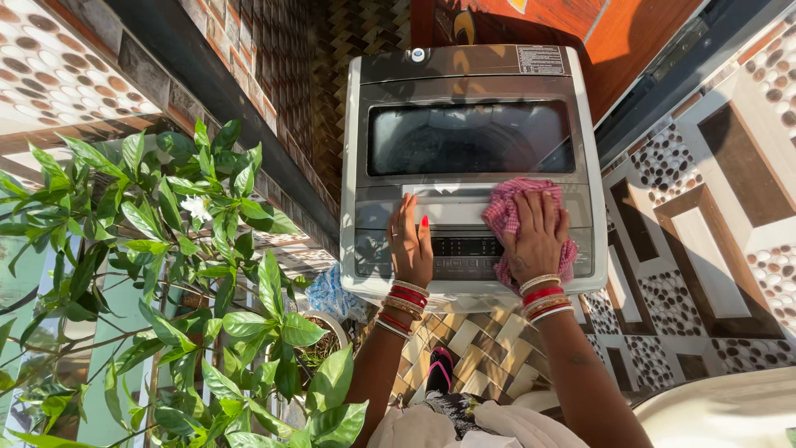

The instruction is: The person cleans a washing machine by wiping the top panel, opening the lid to wipe the inner surfaces, and wiping down the exterior sides with a cloth.

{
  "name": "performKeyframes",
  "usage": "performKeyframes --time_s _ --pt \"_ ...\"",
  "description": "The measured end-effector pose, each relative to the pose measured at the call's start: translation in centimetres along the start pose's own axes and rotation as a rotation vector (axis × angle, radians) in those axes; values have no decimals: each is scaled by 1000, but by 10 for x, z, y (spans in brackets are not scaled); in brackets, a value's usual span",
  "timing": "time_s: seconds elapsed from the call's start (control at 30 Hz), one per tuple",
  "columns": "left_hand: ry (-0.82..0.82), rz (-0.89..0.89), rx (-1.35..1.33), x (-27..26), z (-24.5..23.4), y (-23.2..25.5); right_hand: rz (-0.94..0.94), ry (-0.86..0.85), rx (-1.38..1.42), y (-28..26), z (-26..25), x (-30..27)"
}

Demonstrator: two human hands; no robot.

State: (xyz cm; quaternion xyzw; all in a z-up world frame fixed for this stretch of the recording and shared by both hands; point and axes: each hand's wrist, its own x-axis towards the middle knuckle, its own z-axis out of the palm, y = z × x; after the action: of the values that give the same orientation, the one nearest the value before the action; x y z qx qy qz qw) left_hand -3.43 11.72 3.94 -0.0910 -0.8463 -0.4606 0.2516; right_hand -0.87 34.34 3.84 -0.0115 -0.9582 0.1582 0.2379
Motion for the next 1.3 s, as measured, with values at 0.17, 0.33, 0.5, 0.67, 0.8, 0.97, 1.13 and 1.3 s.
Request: performKeyframes --time_s 0.17,0.33,0.5,0.67,0.8,0.97,1.13,1.3 --pt "-7 50 -215 -5 -5 -4 155 96 -45 -12 37 26" --pt "112 -23 -242 -5 -3 -9 -216 -363 -247 -119 80 70" --pt "278 -109 -161 -8 -21 -22 -750 -306 -242 -181 78 51" --pt "157 -70 -72 -2 -30 -19 -479 -402 -54 -121 45 14" --pt "28 47 42 -4 -14 -14 -225 25 -4 -34 12 25" --pt "-33 56 180 -13 2 -9 -231 45 -50 -28 8 52" --pt "-40 100 233 -18 -2 -2 -115 -93 -46 -73 21 70" --pt "-34 258 256 4 -37 17 -107 -199 -74 -82 -24 119"
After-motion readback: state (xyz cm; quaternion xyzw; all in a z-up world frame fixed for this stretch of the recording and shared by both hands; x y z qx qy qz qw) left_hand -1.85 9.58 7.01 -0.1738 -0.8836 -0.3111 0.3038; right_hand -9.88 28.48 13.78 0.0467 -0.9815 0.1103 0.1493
